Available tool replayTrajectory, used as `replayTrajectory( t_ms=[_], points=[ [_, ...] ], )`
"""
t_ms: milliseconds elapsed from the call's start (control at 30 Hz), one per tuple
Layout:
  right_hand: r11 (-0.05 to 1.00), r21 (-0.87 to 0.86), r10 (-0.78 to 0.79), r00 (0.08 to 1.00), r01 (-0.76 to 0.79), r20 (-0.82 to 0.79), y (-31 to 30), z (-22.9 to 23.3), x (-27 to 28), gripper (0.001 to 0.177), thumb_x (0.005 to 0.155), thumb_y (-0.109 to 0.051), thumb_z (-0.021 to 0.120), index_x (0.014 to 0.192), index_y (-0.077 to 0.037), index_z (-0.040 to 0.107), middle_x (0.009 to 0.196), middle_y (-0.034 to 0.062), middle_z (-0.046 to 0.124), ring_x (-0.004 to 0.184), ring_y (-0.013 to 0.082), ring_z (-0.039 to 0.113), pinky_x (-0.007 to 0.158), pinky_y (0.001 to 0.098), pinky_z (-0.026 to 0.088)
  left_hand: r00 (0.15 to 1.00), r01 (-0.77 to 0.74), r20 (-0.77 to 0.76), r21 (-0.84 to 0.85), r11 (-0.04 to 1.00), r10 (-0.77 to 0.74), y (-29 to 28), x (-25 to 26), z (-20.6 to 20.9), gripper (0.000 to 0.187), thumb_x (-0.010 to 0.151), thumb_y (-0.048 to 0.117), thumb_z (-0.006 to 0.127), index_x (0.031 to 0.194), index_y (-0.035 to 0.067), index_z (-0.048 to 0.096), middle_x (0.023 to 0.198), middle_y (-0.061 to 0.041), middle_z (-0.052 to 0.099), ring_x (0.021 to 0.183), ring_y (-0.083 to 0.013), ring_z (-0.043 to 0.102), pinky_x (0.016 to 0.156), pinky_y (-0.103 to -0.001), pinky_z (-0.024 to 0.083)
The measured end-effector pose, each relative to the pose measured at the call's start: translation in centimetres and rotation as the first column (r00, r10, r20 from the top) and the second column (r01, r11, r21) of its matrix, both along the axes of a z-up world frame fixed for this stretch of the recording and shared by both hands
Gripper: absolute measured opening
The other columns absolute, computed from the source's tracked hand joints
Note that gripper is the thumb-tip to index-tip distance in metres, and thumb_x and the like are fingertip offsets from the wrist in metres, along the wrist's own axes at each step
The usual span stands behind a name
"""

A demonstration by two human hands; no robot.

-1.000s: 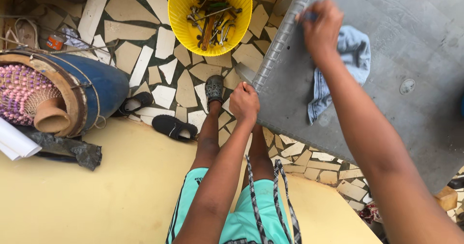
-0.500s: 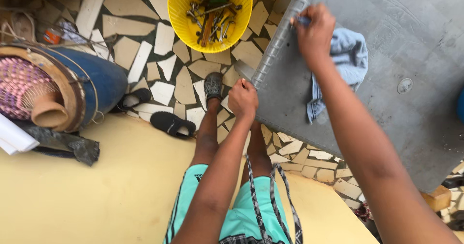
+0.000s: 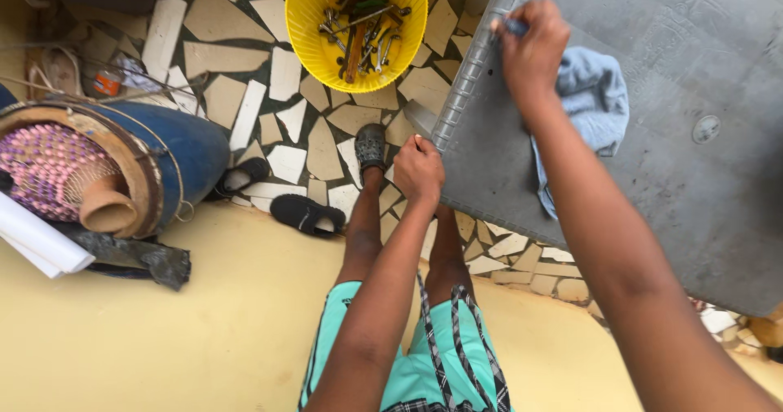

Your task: The person scrubs a cloth on a grey plastic table, rinses and wrings it out in a blue bucket of water, and then wipes the table surface.

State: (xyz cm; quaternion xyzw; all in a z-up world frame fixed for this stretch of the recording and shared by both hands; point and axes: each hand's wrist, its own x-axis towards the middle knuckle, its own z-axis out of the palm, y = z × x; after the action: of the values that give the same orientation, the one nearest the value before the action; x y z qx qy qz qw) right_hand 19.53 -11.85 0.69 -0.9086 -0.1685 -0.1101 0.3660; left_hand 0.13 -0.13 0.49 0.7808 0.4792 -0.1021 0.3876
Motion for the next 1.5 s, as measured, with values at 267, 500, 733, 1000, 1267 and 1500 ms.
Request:
replayTrajectory(
  t_ms=[267,500,733,1000,1267,1500],
  points=[
    [0.992,0.011,0.129,0.982,-0.129,-0.135,1.0,2.3,-10.2,0.017,0.088,-0.002,0.080,0.096,0.001,0.065,0.095,0.0175,0.064,0.089,0.0381,0.067,0.079,0.0453,0.053,0.997,0.014,0.077,-0.051,0.999,-0.010,0.3,-0.4,-1.4,0.036,0.097,0.028,0.048,0.083,0.002,0.068,0.080,-0.025,0.069,0.078,-0.0469,0.066,0.069,-0.057,0.049],
    [0.994,-0.097,0.048,0.994,-0.058,-0.102,0.6,1.6,-8.2,0.015,0.086,-0.002,0.079,0.095,-0.001,0.066,0.094,0.0182,0.061,0.087,0.0399,0.064,0.075,0.0471,0.051,0.992,0.004,0.126,-0.216,0.976,0.024,0.4,-0.7,-2.1,0.038,0.099,0.027,0.045,0.083,-0.002,0.062,0.071,-0.023,0.063,0.068,-0.0420,0.062,0.067,-0.051,0.046],
    [0.976,-0.075,-0.196,0.974,0.205,0.109,1.6,-1.1,-1.7,0.028,0.097,-0.021,0.081,0.091,-0.002,0.062,0.089,0.0157,0.063,0.082,0.0392,0.062,0.070,0.0487,0.046,0.954,0.031,0.267,-0.542,0.840,0.137,0.9,-2.8,-8.3,0.038,0.108,0.028,0.046,0.089,-0.002,0.060,0.077,-0.013,0.059,0.073,-0.0225,0.053,0.071,-0.042,0.048],
    [0.998,-0.057,-0.040,0.957,0.025,-0.287,3.6,3.8,-20.1,0.015,0.085,-0.006,0.077,0.090,-0.002,0.063,0.086,0.0172,0.057,0.078,0.0391,0.063,0.067,0.0460,0.049,0.923,-0.167,-0.011,-0.912,0.374,0.384,1.8,-3.6,-11.9,0.035,0.105,0.032,0.048,0.096,0.005,0.069,0.084,-0.004,0.067,0.071,-0.0158,0.059,0.068,-0.031,0.048],
    [0.958,-0.047,-0.287,0.953,0.284,-0.093,5.2,2.7,-13.3,0.025,0.093,-0.016,0.082,0.087,-0.003,0.061,0.086,0.0143,0.061,0.076,0.0353,0.065,0.065,0.0444,0.049,0.920,-0.133,0.032,-0.913,0.385,0.391,2.1,-3.4,-11.9,0.035,0.106,0.031,0.046,0.098,0.005,0.068,0.089,-0.005,0.069,0.078,-0.0154,0.062,0.076,-0.031,0.051],
    [0.976,-0.103,-0.209,0.960,0.193,-0.186,5.2,3.9,-16.3,0.026,0.094,-0.015,0.082,0.086,-0.002,0.061,0.085,0.0164,0.059,0.075,0.0380,0.062,0.064,0.0446,0.047,0.955,-0.130,0.062,-0.793,0.595,0.292,1.8,-2.1,-10.8,0.037,0.107,0.030,0.045,0.096,0.004,0.070,0.085,-0.004,0.068,0.076,-0.0146,0.058,0.075,-0.031,0.048]
  ],
)
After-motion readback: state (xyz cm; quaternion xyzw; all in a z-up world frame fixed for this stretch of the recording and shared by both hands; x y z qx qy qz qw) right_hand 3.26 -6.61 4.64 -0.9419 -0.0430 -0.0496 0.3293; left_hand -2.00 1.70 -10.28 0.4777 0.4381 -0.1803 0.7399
